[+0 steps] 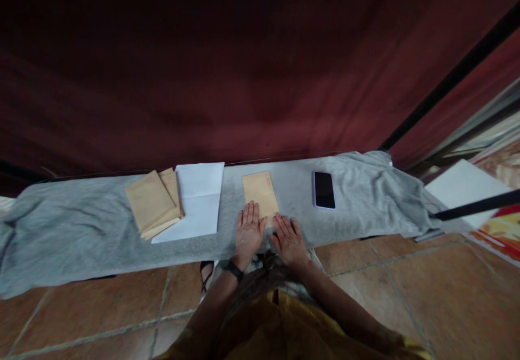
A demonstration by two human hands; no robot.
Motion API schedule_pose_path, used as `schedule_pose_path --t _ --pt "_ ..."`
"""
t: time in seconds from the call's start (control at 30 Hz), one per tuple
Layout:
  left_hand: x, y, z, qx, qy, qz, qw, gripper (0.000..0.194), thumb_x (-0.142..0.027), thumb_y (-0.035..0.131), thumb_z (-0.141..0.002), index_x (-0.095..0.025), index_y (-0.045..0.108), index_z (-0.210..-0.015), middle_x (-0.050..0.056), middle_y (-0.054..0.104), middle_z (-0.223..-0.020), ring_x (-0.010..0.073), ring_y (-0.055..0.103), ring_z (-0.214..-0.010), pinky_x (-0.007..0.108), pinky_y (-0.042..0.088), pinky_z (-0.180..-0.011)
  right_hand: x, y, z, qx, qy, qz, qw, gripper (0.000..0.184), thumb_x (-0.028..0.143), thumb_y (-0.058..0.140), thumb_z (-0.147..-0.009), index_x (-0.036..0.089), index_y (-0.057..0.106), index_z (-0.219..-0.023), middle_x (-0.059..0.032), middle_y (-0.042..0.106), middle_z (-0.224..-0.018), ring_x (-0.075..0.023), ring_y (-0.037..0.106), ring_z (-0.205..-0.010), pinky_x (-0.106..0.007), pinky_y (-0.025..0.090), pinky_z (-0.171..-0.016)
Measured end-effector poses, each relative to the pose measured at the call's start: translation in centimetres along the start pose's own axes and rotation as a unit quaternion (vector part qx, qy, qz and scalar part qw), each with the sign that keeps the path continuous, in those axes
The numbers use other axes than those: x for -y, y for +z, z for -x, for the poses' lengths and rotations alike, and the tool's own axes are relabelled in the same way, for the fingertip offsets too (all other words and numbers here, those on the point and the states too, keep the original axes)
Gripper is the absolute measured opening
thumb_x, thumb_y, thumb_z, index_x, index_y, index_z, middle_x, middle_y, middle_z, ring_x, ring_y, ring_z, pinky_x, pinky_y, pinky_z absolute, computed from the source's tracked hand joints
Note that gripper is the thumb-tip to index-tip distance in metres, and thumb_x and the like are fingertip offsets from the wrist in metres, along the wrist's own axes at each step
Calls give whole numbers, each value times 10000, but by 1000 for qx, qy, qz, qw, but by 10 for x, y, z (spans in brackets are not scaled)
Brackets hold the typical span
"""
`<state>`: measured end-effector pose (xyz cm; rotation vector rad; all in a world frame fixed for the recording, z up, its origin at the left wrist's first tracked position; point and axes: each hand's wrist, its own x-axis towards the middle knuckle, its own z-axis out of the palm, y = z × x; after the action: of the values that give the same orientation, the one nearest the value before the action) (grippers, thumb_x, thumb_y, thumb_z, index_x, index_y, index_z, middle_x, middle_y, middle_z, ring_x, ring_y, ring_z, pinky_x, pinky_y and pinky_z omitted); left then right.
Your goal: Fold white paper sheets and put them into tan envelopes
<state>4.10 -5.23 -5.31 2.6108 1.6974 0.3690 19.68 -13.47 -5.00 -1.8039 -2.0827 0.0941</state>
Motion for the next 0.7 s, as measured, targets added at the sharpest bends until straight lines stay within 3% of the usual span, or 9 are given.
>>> schedule_pose_path --t 0.4,0.7 --pt "0 -4 6 4 0 -9 1000 585 -280 330 -1030 -65 345 -1573 164 326 -1650 275 240 -1561 504 276 -1259 2 9 -51 26 -18 1 999 490 361 393 -1075 171 465 -1522 -136 458 -1586 -276 421 -1472 -556 257 -1226" --pt "-1 0 5 -13 -9 15 1000 592 -319 322 -1035 -91 344 -1580 157 368 -1629 275 258 -1556 530 261 -1260 -11 25 -87 41 -10 23 999 509 350 350 -1074 188 441 -1548 -101 369 -1639 -257 350 -1513 -515 200 -1252"
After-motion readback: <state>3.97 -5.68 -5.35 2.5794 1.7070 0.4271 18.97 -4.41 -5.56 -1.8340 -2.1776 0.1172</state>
